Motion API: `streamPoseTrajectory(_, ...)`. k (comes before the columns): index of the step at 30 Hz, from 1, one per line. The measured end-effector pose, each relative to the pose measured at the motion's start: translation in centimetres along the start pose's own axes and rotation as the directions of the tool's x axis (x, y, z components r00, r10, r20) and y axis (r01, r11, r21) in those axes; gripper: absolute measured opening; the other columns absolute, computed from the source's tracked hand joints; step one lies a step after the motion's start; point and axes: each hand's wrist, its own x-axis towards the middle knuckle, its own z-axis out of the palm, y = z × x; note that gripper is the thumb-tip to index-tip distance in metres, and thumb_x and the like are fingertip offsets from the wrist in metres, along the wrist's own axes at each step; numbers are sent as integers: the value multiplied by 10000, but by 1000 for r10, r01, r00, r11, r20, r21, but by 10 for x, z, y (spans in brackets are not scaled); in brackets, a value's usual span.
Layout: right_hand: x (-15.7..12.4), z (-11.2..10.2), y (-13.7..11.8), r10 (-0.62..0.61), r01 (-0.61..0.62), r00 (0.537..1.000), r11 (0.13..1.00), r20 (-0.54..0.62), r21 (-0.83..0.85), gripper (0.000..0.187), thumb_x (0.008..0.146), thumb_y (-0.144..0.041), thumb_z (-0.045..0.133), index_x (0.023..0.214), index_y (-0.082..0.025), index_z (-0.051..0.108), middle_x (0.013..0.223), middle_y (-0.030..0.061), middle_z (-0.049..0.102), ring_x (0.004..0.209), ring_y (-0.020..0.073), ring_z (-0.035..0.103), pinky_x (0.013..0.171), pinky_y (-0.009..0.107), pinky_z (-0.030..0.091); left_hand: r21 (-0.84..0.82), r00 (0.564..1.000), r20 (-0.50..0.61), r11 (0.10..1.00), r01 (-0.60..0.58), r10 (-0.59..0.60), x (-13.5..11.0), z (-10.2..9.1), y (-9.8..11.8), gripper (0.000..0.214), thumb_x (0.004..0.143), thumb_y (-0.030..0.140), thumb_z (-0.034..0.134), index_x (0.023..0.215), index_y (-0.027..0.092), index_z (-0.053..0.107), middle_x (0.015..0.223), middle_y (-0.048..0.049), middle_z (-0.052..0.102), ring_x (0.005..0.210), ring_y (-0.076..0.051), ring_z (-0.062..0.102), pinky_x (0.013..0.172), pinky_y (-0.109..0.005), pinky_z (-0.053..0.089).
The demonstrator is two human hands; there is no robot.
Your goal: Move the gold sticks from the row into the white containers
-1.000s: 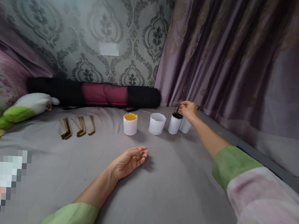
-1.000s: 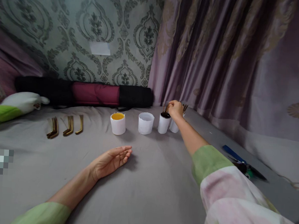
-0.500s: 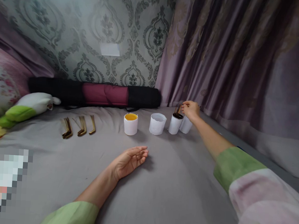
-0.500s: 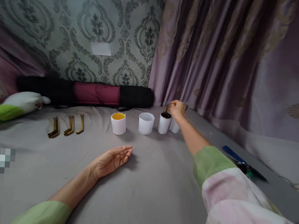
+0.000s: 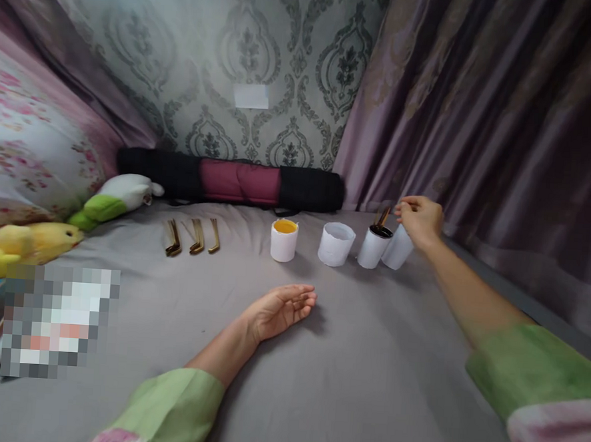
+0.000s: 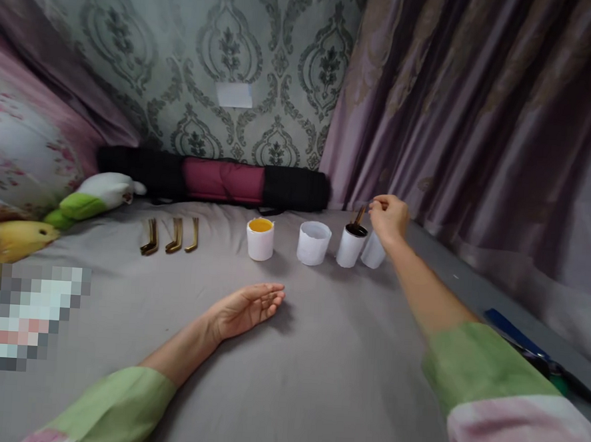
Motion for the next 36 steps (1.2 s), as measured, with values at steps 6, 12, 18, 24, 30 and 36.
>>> streamPoseTrajectory(6, -26, -3, -23, -13, 9, 1000, 990, 29, 140, 220, 732, -196, 494, 882, -63, 586, 775, 135, 631, 571, 89, 564, 506, 209, 463, -12, 1000, 1, 1000, -2, 2, 0, 1, 1, 170, 743, 113, 556, 898, 58, 598, 866, -112, 615, 768, -128, 591, 728, -232, 462)
streamPoseTrajectory(12, -58, 1, -35, -26, -1, 994, 970, 110, 242, 208, 713, -271, 545, 823, -101, 594, 728, 97, 620, 562, 98, 560, 500, 222, 468, -13, 1000, -1, 1000, -1, 1, 0, 1, 1, 168, 736, 112, 560, 890, 59, 602, 854, -111, 620, 757, -126, 592, 709, -223, 460)
streamPoseTrajectory(18, -93, 11, -40, -21, -50, 969, 959, 245, 281, 189, 693, -328, 568, 769, -156, 591, 684, 45, 617, 551, 117, 568, 480, 238, 474, -12, 1000, -11, 1000, 7, -7, -1, 3, 2, 156, 741, 117, 557, 879, 63, 606, 842, -108, 625, 747, -121, 590, 707, -221, 459)
streamPoseTrajectory(24, -130, 34, -35, -45, -55, 916, 970, 399, 236, 211, 713, -340, 529, 791, -156, 596, 692, 49, 632, 587, 139, 595, 524, 253, 478, -9, 1000, 3, 1000, 5, -5, 0, 2, 2, 158, 741, 121, 558, 884, 68, 600, 851, -105, 624, 752, -120, 592, 705, -220, 453)
streamPoseTrajectory(30, -165, 58, -25, -42, -46, 851, 987, 523, 154, 181, 725, -309, 485, 755, -167, 593, 652, 31, 640, 572, 146, 598, 555, 261, 464, -11, 1000, 21, 1000, 2, -1, 1, 0, 1, 158, 752, 130, 547, 889, 72, 601, 854, -102, 626, 753, -115, 593, 717, -221, 448)
streamPoseTrajectory(36, -185, 68, -15, -64, 4, 821, 994, 567, 106, 188, 727, -305, 459, 720, -167, 588, 629, 25, 633, 573, 145, 587, 590, 261, 441, -13, 999, 33, 1000, 12, -11, 2, 0, 1, 154, 744, 115, 558, 887, 80, 607, 830, -91, 634, 760, -110, 595, 719, -214, 446)
